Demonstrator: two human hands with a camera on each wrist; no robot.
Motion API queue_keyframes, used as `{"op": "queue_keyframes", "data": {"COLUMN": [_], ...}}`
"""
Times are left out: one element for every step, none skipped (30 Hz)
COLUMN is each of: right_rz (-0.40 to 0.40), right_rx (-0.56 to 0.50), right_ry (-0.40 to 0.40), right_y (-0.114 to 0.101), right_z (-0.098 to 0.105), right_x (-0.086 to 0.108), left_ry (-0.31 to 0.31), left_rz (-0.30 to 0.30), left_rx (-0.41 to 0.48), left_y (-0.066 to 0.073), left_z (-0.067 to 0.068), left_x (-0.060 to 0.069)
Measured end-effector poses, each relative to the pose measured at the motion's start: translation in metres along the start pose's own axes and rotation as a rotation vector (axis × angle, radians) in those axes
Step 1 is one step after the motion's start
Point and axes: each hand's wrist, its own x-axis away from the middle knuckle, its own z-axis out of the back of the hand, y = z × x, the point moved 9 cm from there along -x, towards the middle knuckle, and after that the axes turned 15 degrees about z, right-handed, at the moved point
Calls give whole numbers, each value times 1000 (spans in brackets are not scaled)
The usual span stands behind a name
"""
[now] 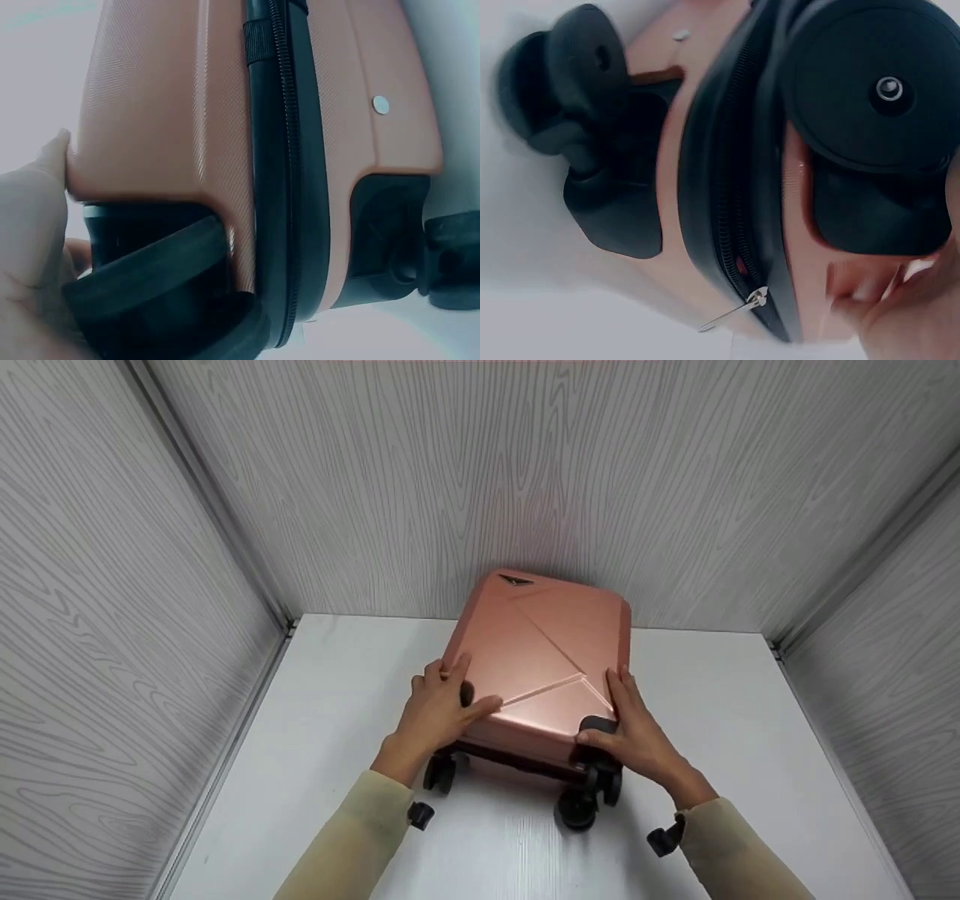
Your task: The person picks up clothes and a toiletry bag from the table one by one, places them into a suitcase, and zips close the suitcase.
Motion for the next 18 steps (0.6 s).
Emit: {"op": "queue_keyframes", "data": {"right_rz": [5,10,14,18,20,18,11,3,-4,-10,-15,-18,-18,-16,-10,-6,-3,-2], "right_rx": [-17,-32,-47,-59,-68,-74,-82,-87,-95,-102,-110,-117,-124,-129,-135,-140,-140,-134], "right_ry": [-1,-2,-1,1,5,8,14,18,24,30,35,39,40,40,39,39,35,33], "right_y": [3,5,8,11,14,16,19,22,25,27,29,31,32,33,34,35,35,36], "right_z": [3,5,7,9,11,13,14,16,17,18,19,20,21,22,22,23,24,25], "right_x": [-2,-4,-6,-8,-9,-10,-11,-12,-13,-13,-14,-15,-16,-17,-19,-20,-21,-22], "left_ry": [-2,-4,-5,-4,-2,4,11,13,19,26,33,39,44,46,51,50,45,44], "left_rz": [1,1,-1,-6,-11,-20,-28,-29,-31,-33,-31,-30,-28,-26,-29,-29,-28,-30], "left_rx": [-13,-28,-41,-56,-69,-82,-93,-101,-103,-103,-105,-105,-100,-95,-86,-79,-70,-62], "left_y": [1,2,3,4,6,7,9,10,11,12,12,13,14,14,15,16,17,19], "left_z": [-1,-2,-3,-3,-4,-5,-5,-6,-7,-7,-8,-9,-10,-12,-12,-13,-15,-15], "left_x": [3,5,7,9,11,13,14,14,14,14,13,13,12,10,9,8,7,6]}}
